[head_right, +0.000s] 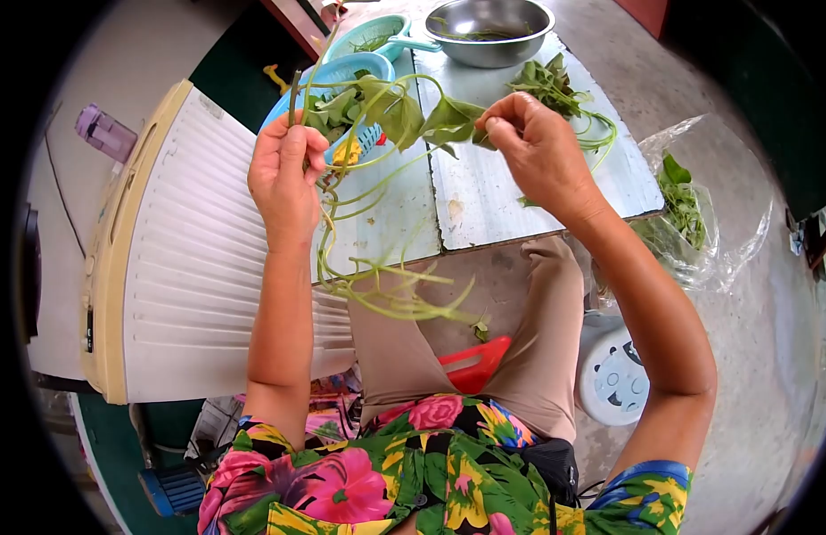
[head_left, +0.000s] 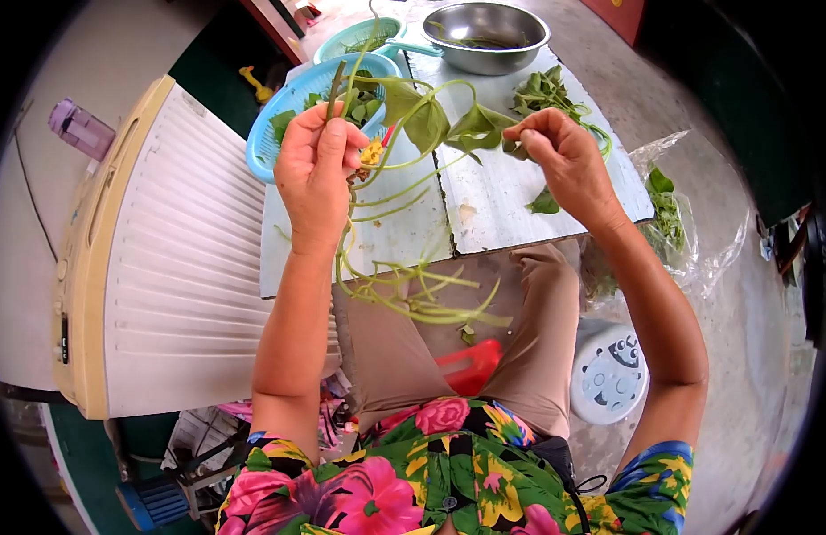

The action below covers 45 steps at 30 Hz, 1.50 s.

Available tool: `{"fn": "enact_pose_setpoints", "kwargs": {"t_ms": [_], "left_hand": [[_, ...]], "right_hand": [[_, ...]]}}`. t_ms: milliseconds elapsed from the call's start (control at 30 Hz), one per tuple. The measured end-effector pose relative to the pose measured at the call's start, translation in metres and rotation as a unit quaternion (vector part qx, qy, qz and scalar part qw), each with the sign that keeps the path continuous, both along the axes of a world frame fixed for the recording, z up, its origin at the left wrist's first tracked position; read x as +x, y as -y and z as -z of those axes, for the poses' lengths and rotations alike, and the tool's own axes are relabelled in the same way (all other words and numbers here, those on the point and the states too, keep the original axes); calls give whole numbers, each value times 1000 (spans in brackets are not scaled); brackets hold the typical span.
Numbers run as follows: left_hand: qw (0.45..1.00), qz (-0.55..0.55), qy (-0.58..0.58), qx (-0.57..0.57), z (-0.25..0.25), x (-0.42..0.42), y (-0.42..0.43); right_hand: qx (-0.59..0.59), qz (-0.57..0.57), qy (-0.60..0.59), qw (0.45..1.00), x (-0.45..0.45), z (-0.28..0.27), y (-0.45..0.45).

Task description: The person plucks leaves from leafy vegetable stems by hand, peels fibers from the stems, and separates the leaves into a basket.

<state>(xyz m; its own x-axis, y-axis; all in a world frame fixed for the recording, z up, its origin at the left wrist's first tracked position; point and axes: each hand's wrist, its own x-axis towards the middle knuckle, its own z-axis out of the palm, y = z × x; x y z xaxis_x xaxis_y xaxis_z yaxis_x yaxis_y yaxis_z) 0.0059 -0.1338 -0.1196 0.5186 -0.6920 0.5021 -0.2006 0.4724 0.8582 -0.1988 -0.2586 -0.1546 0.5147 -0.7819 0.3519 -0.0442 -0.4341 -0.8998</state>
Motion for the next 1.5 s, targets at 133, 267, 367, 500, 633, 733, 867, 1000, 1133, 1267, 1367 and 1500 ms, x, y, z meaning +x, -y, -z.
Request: {"fn": "enact_pose_setpoints", "kwargs": {"t_ms": [133,267,367,500,633,733,867,1000,1133,1267,1367,1500], "left_hand": [[999,13,-40,-3,-3,6,-1],[998,38,-49,-7,-2,8,0],[997,54,-50,-7,-4,2,-1],[998,56,-31,8,-9,-10,-6],[996,88,-32,-8,-14,-15,-15],[994,100,-39,-24,-17,-13,-19],[992,100,-63,-38,-20,-11,-22],[995,78,-57,-27,-19,-5,-27],[983,94,-149,-51,-17,4,-33],[979,102,-168,-51,-14,14,-38],[977,113,-174,-45,-13,16,-42],[973,135,-181,-41,-13,18,-44]], "right_hand": [[19,-24,135,990,-14,-12,0],[25,-9,135,990,-27,-32,-11],[-124,24,47,991,-19,-34,-15],[-233,-31,-74,969,-7,-40,-25],[-275,-32,-123,953,0,-23,-25],[-283,-37,-151,947,-4,-17,-22],[-274,-38,-126,953,-9,-16,-24],[-250,-50,-75,964,-13,-15,-24],[-128,-80,-121,981,-20,-19,-32],[-227,-61,-131,963,-22,-9,-35],[-292,-38,-161,942,-23,-4,-38],[-339,-19,-193,921,-21,-3,-44]]}}
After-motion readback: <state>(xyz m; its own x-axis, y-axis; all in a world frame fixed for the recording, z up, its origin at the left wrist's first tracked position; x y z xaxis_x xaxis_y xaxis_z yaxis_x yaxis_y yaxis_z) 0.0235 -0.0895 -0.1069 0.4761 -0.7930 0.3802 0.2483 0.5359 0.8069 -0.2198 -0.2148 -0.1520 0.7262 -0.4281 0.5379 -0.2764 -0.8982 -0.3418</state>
